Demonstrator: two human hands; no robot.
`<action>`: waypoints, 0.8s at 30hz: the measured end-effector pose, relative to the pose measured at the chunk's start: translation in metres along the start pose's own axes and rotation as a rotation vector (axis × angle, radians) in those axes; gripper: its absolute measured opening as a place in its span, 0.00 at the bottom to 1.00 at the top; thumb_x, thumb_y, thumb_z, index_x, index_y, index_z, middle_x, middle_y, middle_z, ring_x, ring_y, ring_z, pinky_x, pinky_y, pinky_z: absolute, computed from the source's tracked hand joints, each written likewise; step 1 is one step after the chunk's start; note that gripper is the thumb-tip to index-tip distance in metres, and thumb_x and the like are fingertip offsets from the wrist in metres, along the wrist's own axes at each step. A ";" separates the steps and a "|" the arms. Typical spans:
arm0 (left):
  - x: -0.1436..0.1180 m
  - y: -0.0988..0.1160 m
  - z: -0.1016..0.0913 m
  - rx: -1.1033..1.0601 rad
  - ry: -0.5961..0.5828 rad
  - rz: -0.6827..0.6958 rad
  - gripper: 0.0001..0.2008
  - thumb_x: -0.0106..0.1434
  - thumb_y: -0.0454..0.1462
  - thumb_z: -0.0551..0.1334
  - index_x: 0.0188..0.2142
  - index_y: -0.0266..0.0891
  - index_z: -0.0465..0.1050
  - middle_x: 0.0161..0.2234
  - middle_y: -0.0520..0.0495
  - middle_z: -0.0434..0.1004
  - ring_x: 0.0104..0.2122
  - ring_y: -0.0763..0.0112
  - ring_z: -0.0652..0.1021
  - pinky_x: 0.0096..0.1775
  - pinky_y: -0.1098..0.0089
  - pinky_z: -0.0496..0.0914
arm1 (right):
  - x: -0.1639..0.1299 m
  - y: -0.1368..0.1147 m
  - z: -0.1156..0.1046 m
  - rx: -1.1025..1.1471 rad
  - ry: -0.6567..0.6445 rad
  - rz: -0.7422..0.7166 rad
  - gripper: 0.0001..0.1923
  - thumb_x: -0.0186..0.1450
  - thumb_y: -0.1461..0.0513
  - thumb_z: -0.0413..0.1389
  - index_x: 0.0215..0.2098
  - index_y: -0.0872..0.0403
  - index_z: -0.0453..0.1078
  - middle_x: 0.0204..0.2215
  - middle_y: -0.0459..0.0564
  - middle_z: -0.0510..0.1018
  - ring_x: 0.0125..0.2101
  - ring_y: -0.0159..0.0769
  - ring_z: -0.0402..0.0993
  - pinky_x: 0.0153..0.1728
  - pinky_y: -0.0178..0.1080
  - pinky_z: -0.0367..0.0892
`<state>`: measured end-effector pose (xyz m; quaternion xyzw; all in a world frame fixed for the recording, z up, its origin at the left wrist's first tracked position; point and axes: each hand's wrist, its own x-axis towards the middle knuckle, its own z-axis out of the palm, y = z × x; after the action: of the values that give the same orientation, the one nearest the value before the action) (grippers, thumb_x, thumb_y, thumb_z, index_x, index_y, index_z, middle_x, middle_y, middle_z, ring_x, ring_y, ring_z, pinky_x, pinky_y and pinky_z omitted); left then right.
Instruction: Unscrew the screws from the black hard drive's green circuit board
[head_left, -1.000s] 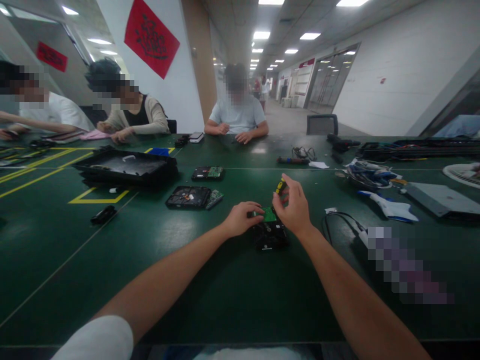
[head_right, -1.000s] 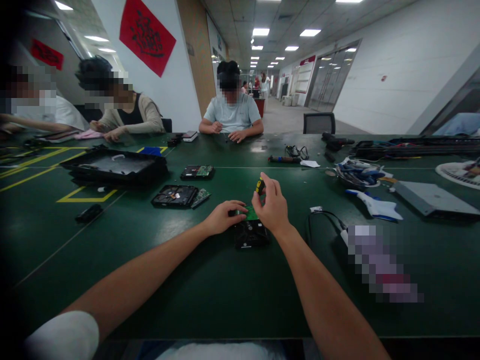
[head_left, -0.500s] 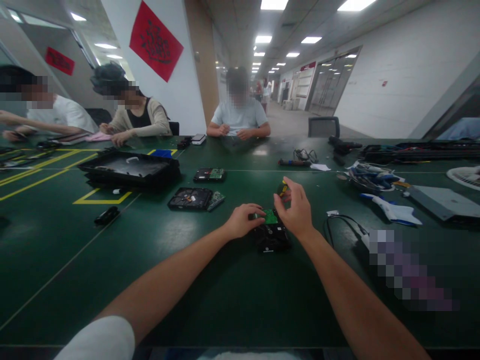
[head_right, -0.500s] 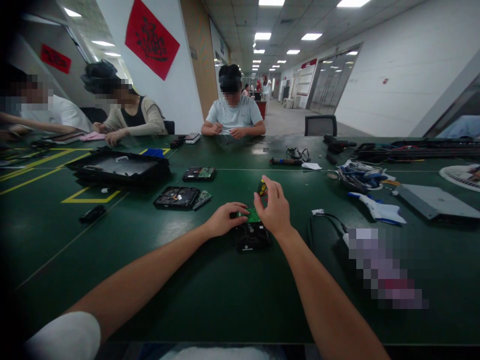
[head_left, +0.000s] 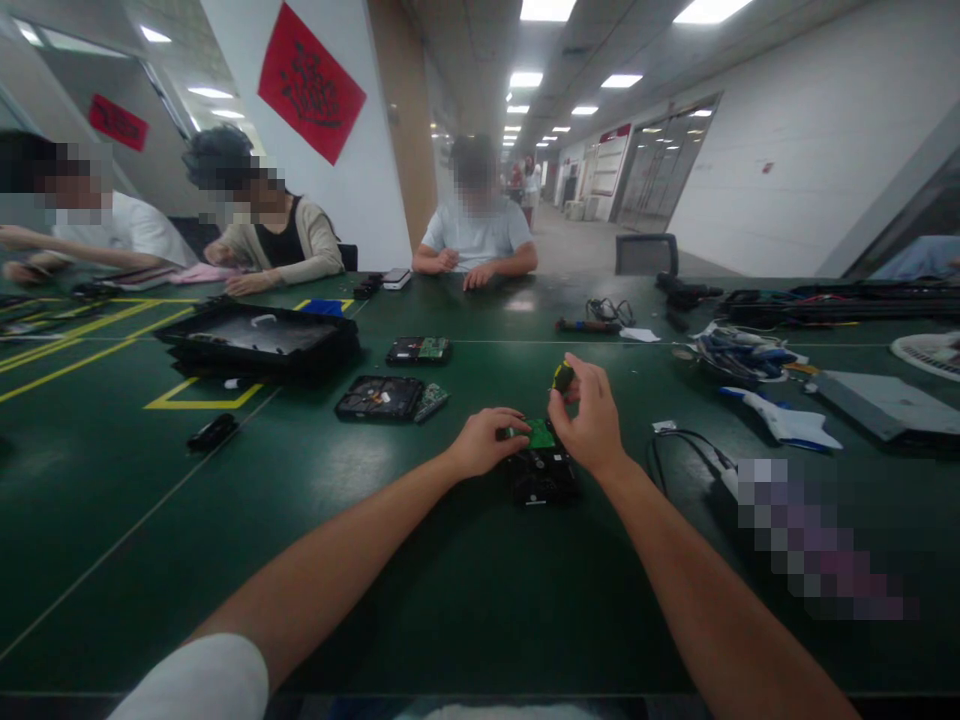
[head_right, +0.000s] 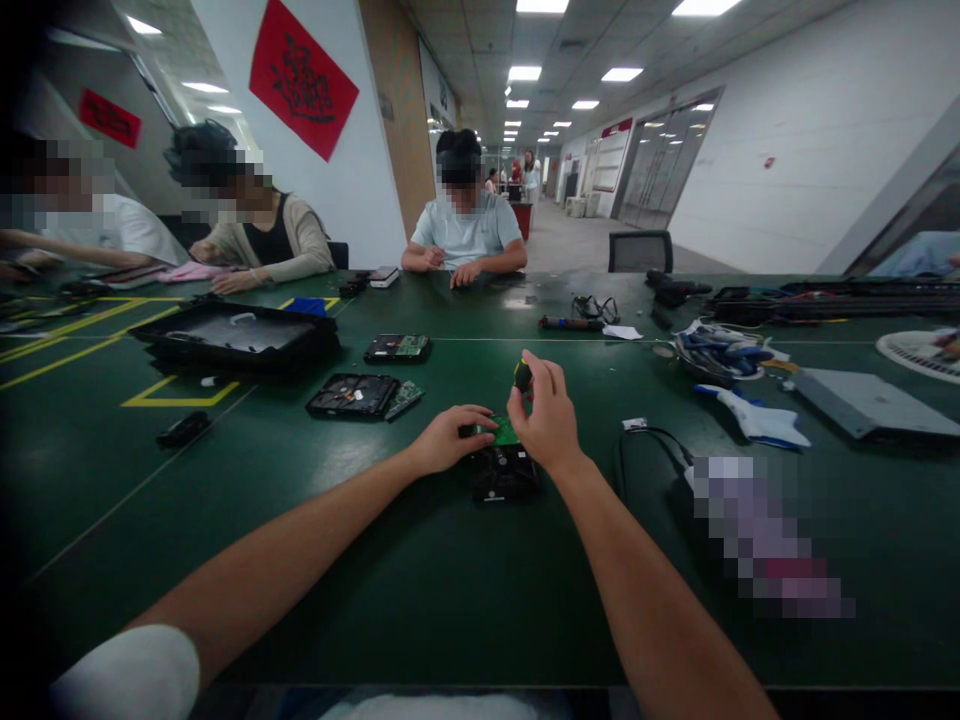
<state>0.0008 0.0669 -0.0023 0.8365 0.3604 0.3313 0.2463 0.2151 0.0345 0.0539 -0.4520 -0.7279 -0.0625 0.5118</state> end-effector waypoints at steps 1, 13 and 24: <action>0.000 0.000 0.000 0.000 -0.002 0.004 0.13 0.64 0.43 0.69 0.47 0.47 0.83 0.54 0.45 0.81 0.54 0.58 0.79 0.60 0.56 0.70 | 0.000 0.000 0.000 -0.014 0.007 0.002 0.30 0.69 0.61 0.56 0.68 0.50 0.57 0.54 0.59 0.69 0.40 0.42 0.75 0.42 0.49 0.80; -0.001 0.001 -0.001 -0.004 -0.015 -0.012 0.13 0.64 0.44 0.69 0.47 0.48 0.83 0.55 0.46 0.80 0.53 0.59 0.80 0.60 0.57 0.70 | 0.000 -0.002 -0.001 -0.033 0.036 0.009 0.30 0.69 0.60 0.58 0.67 0.51 0.58 0.53 0.59 0.70 0.35 0.38 0.76 0.36 0.46 0.80; 0.000 -0.001 -0.001 0.011 -0.015 -0.001 0.13 0.64 0.44 0.69 0.48 0.48 0.83 0.55 0.46 0.80 0.53 0.59 0.80 0.60 0.57 0.70 | -0.001 0.001 0.001 -0.038 0.051 -0.001 0.30 0.68 0.59 0.59 0.66 0.51 0.59 0.54 0.60 0.72 0.38 0.42 0.77 0.38 0.48 0.81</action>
<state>-0.0004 0.0679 -0.0022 0.8400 0.3609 0.3229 0.2446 0.2149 0.0351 0.0524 -0.4593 -0.7136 -0.0882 0.5216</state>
